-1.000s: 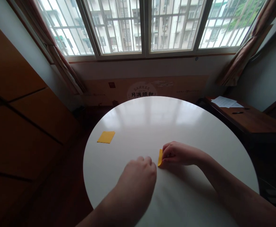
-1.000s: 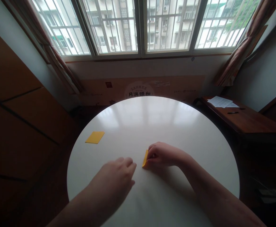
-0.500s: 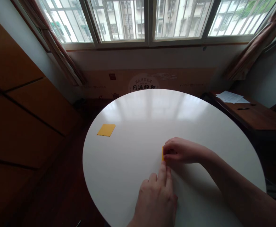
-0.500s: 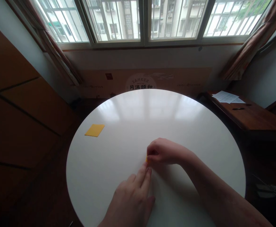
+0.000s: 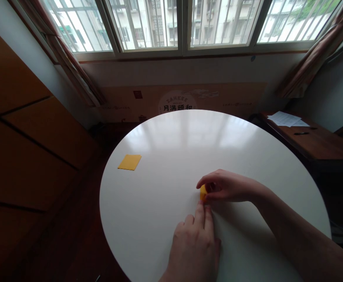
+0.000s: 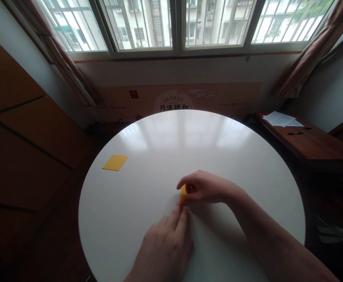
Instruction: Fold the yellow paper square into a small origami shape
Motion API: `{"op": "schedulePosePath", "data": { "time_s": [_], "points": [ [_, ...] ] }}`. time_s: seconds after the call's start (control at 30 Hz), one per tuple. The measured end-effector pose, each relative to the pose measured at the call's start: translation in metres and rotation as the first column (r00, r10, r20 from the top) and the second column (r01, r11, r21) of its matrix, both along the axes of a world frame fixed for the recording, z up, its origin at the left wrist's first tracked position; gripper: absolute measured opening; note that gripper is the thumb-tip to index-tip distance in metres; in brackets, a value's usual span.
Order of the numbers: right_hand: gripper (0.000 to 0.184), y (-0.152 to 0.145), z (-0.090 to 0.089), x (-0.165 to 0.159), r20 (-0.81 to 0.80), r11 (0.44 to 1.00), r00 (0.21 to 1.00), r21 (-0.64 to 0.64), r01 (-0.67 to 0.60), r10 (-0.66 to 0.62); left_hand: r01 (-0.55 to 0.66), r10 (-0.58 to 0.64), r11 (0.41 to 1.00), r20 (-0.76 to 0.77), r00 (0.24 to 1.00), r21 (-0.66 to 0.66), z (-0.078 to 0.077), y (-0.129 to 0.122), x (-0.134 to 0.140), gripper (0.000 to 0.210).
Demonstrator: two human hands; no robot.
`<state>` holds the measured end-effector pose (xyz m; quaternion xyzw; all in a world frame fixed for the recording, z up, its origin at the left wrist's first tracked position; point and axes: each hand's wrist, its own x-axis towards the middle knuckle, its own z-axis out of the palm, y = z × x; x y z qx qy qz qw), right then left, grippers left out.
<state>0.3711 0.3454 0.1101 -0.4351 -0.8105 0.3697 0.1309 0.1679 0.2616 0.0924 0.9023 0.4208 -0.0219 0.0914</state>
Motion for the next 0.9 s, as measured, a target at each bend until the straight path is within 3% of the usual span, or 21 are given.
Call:
{"op": "schedulePosePath", "data": {
  "time_s": [0.3, 0.6, 0.9],
  "points": [
    [0.009, 0.002, -0.005, -0.004, -0.021, 0.998, 0.999, -0.026, 0.048, -0.049, -0.016, 0.015, 1.0, 0.058, 0.998, 0.016, -0.005, -0.003, -0.003, 0.058],
    [0.012, -0.003, -0.005, -0.01, 0.03, 0.998, 0.998, 0.004, 0.059, -0.059, -0.045, 0.041, 0.999, 0.171, 0.984, 0.017, -0.007, -0.004, -0.009, 0.042],
    [0.013, -0.004, -0.006, -0.008, 0.012, 1.0, 1.0, 0.016, 0.021, -0.021, -0.07, 0.08, 0.996, 0.189, 0.979, -0.058, -0.005, 0.003, -0.01, 0.057]
  ]
}}
